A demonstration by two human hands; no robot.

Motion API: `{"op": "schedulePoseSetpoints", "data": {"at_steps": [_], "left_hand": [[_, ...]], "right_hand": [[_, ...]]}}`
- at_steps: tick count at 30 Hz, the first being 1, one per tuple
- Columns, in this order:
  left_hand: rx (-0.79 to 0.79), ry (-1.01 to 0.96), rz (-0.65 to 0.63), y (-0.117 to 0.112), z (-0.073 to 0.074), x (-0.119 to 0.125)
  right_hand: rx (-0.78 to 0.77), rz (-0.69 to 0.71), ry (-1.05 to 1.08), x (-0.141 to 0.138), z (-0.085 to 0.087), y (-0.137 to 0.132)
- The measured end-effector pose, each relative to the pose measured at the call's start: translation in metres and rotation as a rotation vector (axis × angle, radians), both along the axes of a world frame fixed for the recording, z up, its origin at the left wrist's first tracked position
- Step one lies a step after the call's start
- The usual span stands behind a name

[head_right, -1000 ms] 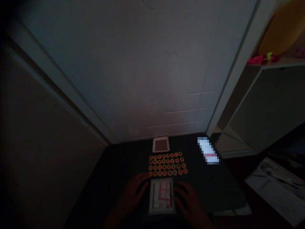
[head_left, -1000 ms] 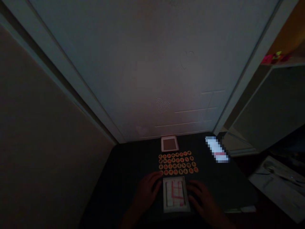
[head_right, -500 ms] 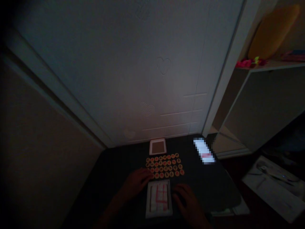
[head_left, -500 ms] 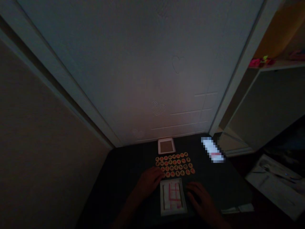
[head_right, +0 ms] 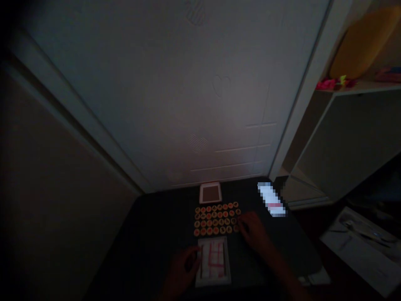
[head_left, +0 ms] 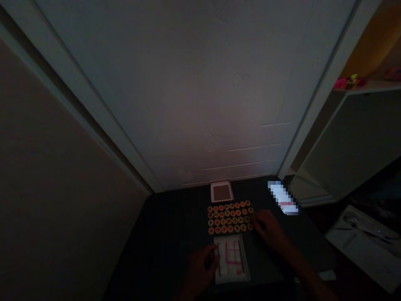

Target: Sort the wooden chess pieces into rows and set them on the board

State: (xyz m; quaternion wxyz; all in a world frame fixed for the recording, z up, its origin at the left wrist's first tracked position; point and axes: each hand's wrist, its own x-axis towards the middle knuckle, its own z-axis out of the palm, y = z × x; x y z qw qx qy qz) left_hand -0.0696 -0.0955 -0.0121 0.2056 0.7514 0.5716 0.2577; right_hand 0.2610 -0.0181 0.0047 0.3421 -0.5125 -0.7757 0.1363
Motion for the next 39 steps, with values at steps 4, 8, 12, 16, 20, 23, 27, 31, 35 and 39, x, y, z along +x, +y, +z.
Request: {"op": "schedulePoseSetpoints", "data": {"at_steps": [4,8,12,16,20,23,27,31,35,39], "left_hand": [[0.040,-0.011,-0.006,-0.001,0.002,0.003],[0.072,-0.030,-0.008,0.000,0.004,0.004],[0.089,-0.056,-0.018,0.001,0.004,0.004],[0.080,-0.051,-0.020,0.001,0.006,0.004],[0.093,-0.071,-0.002,0.001,0.005,0.005],[0.091,-0.075,-0.015,0.001,0.003,0.004],[0.071,-0.077,-0.026,0.002,0.001,0.003],[0.052,-0.091,-0.022,0.001,0.000,0.003],[0.049,-0.081,-0.031,0.001,0.003,0.004],[0.045,-0.051,-0.038,0.001,0.007,0.004]], "right_hand": [[-0.065,0.069,-0.203,-0.012,0.014,0.013],[-0.094,0.080,-0.310,-0.015,0.017,0.021],[-0.117,0.078,-0.358,-0.014,0.013,0.027],[-0.135,0.065,-0.379,-0.016,0.009,0.031],[-0.142,0.051,-0.373,-0.018,0.009,0.033],[-0.145,0.039,-0.366,-0.021,0.012,0.032],[-0.159,0.016,-0.362,-0.025,0.014,0.031],[-0.144,-0.019,-0.347,-0.026,0.015,0.030],[-0.143,-0.073,-0.207,-0.020,0.019,0.023],[-0.120,-0.100,-0.040,-0.008,0.017,-0.001]]}}
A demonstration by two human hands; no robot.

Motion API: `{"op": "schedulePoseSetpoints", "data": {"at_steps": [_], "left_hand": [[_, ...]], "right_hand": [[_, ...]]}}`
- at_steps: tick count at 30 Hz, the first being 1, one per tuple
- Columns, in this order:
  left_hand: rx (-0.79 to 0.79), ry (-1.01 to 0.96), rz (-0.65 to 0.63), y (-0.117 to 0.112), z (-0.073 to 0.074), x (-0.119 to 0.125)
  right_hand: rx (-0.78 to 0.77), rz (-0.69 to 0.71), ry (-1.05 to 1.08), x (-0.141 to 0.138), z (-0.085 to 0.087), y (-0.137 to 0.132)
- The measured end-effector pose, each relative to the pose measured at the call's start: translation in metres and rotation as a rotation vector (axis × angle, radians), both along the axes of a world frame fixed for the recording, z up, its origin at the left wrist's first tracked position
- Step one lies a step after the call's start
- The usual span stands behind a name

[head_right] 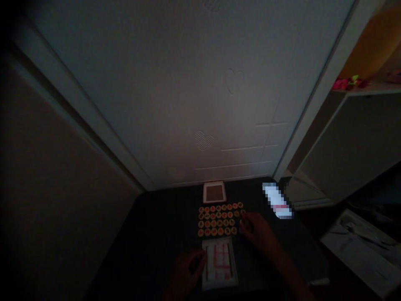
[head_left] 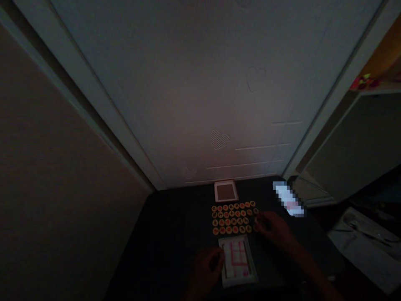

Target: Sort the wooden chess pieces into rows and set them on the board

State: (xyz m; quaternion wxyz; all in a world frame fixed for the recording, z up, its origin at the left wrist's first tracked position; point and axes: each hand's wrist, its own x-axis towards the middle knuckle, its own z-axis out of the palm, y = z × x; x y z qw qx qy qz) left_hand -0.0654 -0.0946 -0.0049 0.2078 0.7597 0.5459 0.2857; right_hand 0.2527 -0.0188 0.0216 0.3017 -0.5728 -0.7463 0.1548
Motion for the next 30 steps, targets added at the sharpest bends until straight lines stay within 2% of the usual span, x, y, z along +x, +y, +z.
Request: {"op": "schedulePoseSetpoints", "data": {"at_steps": [7,14,21,30], "left_hand": [[0.019,0.027,0.010,-0.001,-0.001,0.000],[-0.013,0.045,-0.020,0.000,0.004,0.001],[0.020,0.036,-0.038,0.000,0.011,0.001],[0.073,0.030,-0.020,-0.001,0.006,0.003]], "right_hand": [[-0.065,0.027,0.055,0.013,-0.030,-0.056],[0.034,-0.009,0.069,0.007,-0.054,-0.070],[0.057,-0.060,0.083,0.003,-0.060,-0.073],[0.037,-0.176,0.187,-0.001,-0.056,-0.077]]}}
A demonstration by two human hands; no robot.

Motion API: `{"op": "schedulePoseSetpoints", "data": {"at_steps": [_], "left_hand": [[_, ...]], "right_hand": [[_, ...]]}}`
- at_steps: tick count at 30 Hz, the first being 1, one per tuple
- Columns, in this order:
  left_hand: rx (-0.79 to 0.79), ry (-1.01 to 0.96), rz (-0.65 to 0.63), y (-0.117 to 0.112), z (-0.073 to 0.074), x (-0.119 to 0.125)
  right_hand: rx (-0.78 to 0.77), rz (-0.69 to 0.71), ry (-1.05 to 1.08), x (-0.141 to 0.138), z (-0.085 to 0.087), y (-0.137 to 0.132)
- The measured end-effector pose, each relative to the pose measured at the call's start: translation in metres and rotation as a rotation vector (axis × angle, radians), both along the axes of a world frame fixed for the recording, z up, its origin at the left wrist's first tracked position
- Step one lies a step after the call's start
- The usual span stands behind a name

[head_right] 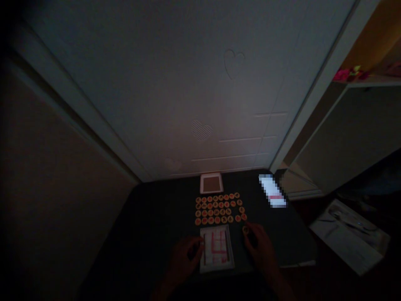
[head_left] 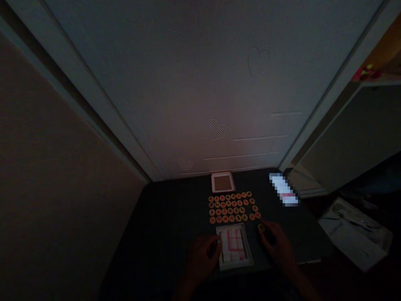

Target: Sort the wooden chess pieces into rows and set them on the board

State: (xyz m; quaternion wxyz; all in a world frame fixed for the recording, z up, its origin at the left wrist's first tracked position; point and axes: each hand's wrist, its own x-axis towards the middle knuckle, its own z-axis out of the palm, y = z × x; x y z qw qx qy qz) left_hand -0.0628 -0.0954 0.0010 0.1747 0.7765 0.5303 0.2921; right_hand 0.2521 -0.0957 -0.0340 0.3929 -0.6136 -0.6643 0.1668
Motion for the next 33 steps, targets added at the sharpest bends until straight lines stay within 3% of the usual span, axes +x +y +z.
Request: {"op": "schedulePoseSetpoints", "data": {"at_steps": [8,17,24,28,33], "left_hand": [[0.001,0.000,-0.022,0.000,0.000,-0.001],[0.008,0.053,-0.023,0.001,0.007,0.002],[0.119,0.087,0.017,-0.009,0.003,0.005],[0.179,0.058,-0.010,-0.017,0.020,0.018],[0.084,0.141,-0.260,-0.007,0.043,0.040]], "right_hand": [[-0.081,-0.081,0.055,0.002,0.002,0.004],[-0.337,-0.037,0.340,-0.003,0.016,0.000],[-0.362,0.022,0.382,-0.009,0.016,0.005],[-0.369,0.042,0.415,-0.010,0.014,0.005],[-0.365,0.044,0.423,-0.014,0.014,0.005]]}}
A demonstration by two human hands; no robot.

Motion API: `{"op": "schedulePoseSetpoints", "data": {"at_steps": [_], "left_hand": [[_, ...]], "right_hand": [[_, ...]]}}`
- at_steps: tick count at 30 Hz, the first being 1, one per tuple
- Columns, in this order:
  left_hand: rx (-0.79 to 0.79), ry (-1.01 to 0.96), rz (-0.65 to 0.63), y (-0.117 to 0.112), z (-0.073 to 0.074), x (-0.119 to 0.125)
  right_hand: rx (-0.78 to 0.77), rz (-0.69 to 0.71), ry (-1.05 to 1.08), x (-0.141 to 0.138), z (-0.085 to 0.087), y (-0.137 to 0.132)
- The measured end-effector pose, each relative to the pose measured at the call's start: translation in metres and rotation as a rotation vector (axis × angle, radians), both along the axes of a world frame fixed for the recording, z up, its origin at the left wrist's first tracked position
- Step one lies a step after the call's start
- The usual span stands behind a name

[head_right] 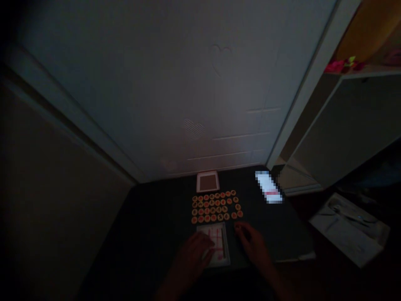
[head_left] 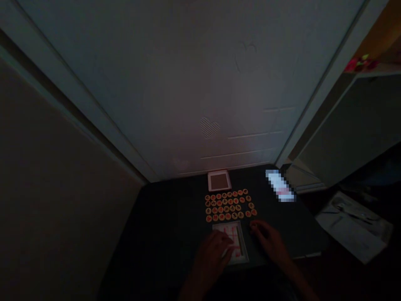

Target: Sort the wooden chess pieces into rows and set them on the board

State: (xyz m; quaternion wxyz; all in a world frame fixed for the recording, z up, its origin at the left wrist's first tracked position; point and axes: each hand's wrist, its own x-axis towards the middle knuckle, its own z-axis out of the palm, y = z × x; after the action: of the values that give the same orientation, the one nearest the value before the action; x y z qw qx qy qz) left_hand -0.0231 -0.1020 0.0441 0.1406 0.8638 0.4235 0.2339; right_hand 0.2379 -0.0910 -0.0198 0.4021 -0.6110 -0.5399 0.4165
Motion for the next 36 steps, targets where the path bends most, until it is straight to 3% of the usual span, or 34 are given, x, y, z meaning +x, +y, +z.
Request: {"op": "schedulePoseSetpoints", "data": {"at_steps": [3,11,21,29,32,36], "left_hand": [[-0.021,0.055,-0.036,0.009,-0.001,0.007],[-0.082,0.132,0.003,0.009,-0.022,0.010],[-0.024,0.151,-0.042,0.010,-0.022,0.007],[0.025,0.107,-0.035,0.010,-0.032,0.007],[0.013,0.079,-0.017,0.008,-0.029,0.008],[0.035,0.027,-0.010,0.010,-0.014,0.000]], "right_hand": [[0.030,0.013,-0.003,-0.002,0.002,0.000],[0.114,-0.013,-0.044,-0.007,0.003,-0.001],[0.124,-0.035,-0.046,-0.010,0.005,0.000],[0.157,-0.032,-0.049,-0.011,0.004,0.000],[0.166,-0.037,-0.032,-0.011,0.007,-0.001],[0.162,-0.035,-0.031,-0.011,0.007,-0.002]]}}
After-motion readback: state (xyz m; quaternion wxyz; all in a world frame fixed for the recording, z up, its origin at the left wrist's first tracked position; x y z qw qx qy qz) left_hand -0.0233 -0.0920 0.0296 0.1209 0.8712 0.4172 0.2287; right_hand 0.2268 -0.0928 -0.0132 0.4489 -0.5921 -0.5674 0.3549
